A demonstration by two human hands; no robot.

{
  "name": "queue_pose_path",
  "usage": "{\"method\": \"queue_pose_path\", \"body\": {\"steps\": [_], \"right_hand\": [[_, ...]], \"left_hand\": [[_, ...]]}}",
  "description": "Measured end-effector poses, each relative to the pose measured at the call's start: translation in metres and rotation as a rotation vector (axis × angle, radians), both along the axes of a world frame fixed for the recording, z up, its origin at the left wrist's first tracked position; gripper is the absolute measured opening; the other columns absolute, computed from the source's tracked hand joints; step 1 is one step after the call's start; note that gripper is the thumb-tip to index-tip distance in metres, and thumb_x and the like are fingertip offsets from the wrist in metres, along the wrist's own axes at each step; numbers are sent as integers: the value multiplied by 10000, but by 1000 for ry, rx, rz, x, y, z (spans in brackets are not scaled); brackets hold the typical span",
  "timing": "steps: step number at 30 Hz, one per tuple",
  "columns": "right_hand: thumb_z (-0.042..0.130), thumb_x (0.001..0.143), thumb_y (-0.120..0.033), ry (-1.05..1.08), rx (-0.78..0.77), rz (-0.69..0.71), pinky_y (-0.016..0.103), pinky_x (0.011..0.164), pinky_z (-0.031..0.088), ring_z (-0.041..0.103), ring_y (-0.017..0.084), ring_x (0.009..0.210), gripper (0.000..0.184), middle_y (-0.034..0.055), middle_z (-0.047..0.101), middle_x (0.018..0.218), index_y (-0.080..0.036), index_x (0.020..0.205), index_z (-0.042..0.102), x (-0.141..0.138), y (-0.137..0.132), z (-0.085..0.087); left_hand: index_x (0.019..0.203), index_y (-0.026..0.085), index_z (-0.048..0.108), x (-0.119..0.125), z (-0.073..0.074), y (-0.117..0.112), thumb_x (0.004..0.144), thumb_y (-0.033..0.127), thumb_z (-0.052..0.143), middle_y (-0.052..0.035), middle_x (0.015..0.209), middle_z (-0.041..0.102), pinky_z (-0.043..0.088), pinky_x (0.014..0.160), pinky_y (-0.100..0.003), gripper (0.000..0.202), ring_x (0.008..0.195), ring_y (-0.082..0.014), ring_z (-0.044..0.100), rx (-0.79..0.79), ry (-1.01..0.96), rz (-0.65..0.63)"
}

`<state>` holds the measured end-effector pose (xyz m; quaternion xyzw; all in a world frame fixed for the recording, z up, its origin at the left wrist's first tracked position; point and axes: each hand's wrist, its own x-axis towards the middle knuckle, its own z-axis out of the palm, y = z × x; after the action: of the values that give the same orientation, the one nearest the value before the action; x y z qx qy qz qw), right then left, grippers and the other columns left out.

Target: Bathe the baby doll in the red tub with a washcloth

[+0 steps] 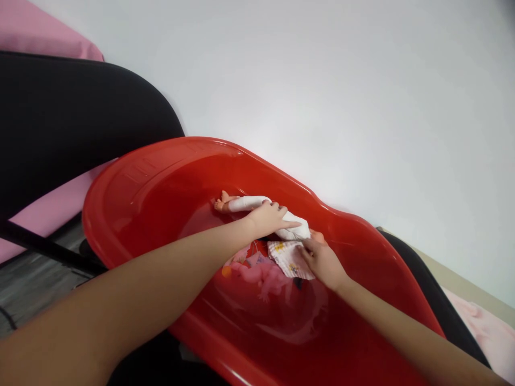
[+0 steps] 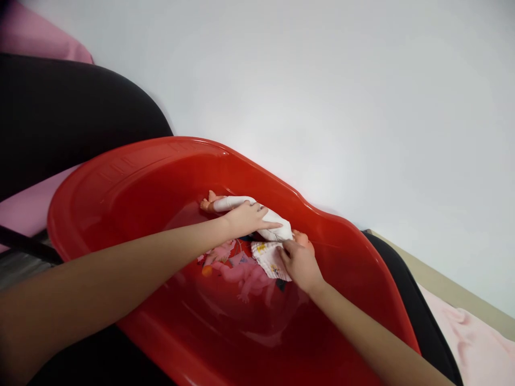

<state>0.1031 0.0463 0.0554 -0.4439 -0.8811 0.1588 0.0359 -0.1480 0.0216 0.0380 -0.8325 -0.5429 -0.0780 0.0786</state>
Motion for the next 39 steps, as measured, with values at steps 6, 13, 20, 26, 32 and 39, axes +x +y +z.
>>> {"method": "queue_pose_path", "body": {"steps": [6, 13, 20, 26, 32, 39], "right_hand": [[448, 1018, -424, -49, 13, 109, 330, 705, 405, 578, 205, 765, 333, 72, 660, 874, -224, 785, 576, 10, -11, -5], [468, 999, -371, -38, -55, 199, 342, 741, 394, 573, 215, 799, 297, 74, 683, 899, -218, 789, 613, 2, -35, -13], [487, 938, -471, 170, -386, -61, 324, 665, 365, 476, 173, 682, 326, 38, 614, 753, -197, 779, 566, -33, -41, -62], [507, 937, -373, 212, -207, -57, 315, 718, 372, 456, 164, 734, 267, 24, 538, 747, -207, 730, 471, -61, -16, -103], [475, 979, -365, 199, -162, -24, 388, 937, 393, 501, 216, 915, 274, 78, 560, 923, -193, 779, 549, -73, -15, -112], [459, 996, -389, 214, -158, 37, 432, 931, 422, 505, 236, 931, 293, 77, 523, 959, -205, 775, 513, -43, -36, -87]], "left_hand": [[1580, 557, 357, -1, -2, -1, 1066, 210, 435, -133, 1336, 627, 479, 881, -477, 625, 1118, -345, 639, 17, 23, -12], [1569, 554, 386, 0, -3, 0, 1064, 208, 436, -125, 1332, 630, 467, 910, -487, 614, 1119, -341, 633, 22, -5, -11], [1617, 526, 289, 1, -4, 0, 1075, 212, 364, -150, 1350, 603, 483, 842, -458, 630, 1112, -353, 629, 26, 118, -9], [1578, 567, 336, 1, -14, 8, 1083, 267, 376, -144, 1316, 612, 473, 829, -466, 581, 1102, -362, 614, 62, 90, -24], [1578, 590, 316, 2, -16, 9, 1072, 275, 437, -137, 1351, 605, 470, 862, -478, 608, 1116, -360, 611, 45, 45, -20], [1609, 577, 232, 4, -22, 12, 1078, 267, 364, -140, 1304, 612, 482, 800, -464, 629, 1054, -357, 626, 99, 95, -6]]}}
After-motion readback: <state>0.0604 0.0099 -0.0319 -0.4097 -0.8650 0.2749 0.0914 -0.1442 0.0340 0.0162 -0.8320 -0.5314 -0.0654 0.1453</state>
